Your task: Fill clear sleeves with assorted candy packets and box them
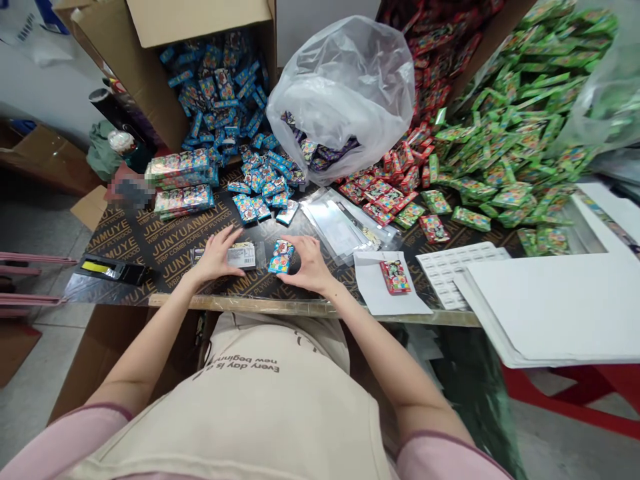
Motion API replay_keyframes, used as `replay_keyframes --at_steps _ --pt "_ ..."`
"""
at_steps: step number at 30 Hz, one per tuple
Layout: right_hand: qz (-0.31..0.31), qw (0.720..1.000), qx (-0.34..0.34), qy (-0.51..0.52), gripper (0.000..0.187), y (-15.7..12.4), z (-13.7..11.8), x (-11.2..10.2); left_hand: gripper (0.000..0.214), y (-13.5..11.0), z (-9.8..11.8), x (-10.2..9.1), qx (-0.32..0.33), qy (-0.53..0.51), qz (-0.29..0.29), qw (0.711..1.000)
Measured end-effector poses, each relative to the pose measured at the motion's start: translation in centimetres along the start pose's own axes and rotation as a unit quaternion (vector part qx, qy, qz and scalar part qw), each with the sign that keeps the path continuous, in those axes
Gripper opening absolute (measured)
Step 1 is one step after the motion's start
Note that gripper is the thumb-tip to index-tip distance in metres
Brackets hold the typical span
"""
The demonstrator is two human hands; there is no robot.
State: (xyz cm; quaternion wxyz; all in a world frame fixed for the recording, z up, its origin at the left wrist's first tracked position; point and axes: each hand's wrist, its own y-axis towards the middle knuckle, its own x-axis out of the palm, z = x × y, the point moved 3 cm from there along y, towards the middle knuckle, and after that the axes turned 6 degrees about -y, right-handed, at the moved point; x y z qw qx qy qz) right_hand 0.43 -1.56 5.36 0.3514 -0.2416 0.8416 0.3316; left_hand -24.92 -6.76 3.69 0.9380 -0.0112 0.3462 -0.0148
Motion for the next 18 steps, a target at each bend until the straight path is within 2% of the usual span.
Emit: replay_keyframes --at_steps 2,4,9,13,18 --pt "0.004 1.0 0.016 -0.016 0.075 -0.2 0.8 0.6 0.11 -0.3 -1.7 -0.2 0.013 0.114 -0.039 0.993" --pt "-0.002 0.999 0.033 -0.042 0.073 -0.3 1.1 1.3 0.107 -0.5 -2.2 0.5 0.038 0.15 -0.063 0.986" --pt "-0.014 0.993 0.076 -0.085 0.071 -0.4 1.0 2.0 0.11 -1.0 -0.5 2.3 0.11 0.118 -0.054 0.985" --pt "-0.054 0.997 0.046 -0.022 0.074 -0.8 0.6 1.7 0.118 -1.0 0.4 2.1 0.102 0.079 -0.041 0.991" --pt "-0.099 0.993 0.014 0.054 0.081 -0.5 1.1 1.8 0.118 -0.7 1.2 2.1 0.127 0.068 -0.064 0.987"
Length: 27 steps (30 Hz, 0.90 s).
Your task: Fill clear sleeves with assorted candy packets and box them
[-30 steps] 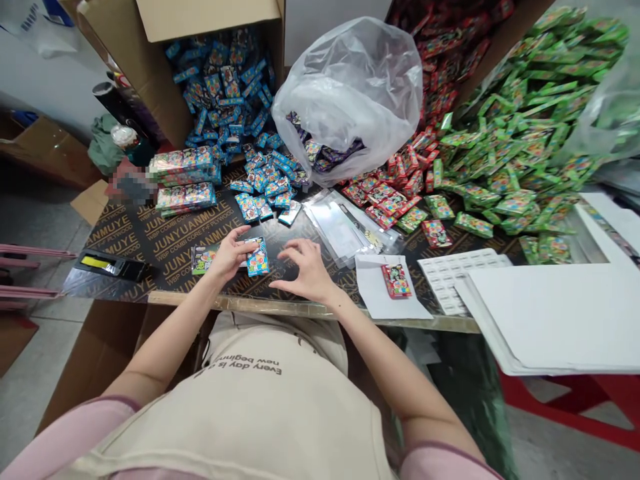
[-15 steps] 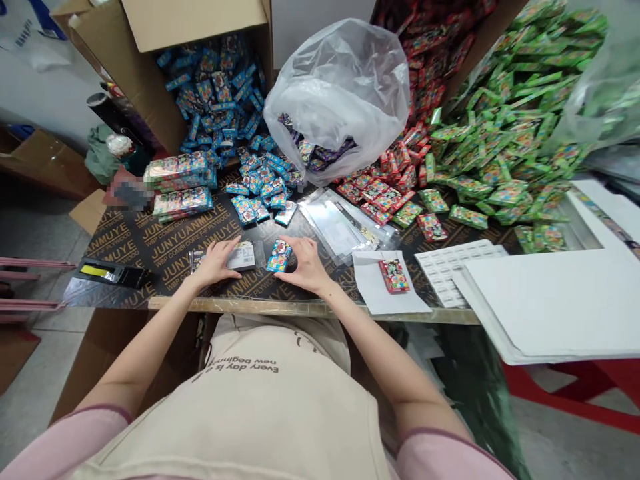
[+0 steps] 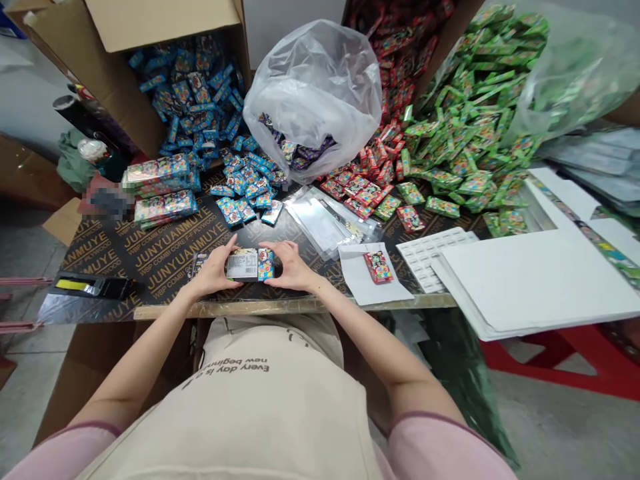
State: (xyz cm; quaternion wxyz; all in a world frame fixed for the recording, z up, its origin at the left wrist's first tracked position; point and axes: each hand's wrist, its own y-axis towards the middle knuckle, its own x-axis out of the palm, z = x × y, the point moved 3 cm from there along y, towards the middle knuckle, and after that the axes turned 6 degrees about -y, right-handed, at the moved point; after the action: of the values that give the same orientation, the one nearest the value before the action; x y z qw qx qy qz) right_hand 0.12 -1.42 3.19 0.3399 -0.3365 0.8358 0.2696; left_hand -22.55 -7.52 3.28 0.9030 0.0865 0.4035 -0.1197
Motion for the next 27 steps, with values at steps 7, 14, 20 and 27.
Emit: replay_keyframes --at_steps 7,14,20,27 --pt "0.137 0.984 0.116 0.008 0.088 -0.9 -0.6 -0.1 0.118 1.0 -0.2 0.2 0.004 0.024 0.051 0.998" --pt "0.184 0.958 0.196 -0.103 0.057 -1.2 3.9 -3.0 0.116 2.0 0.1 2.6 -0.006 0.039 0.033 0.999" --pt "0.152 0.904 0.313 -0.248 0.05 2.4 14.8 -12.6 0.093 1.3 -0.4 5.0 -0.004 0.09 0.019 0.996" --pt "0.199 0.916 0.283 -0.205 0.022 5.9 11.9 -15.8 0.087 0.9 -0.3 6.1 0.021 0.142 0.031 0.989"
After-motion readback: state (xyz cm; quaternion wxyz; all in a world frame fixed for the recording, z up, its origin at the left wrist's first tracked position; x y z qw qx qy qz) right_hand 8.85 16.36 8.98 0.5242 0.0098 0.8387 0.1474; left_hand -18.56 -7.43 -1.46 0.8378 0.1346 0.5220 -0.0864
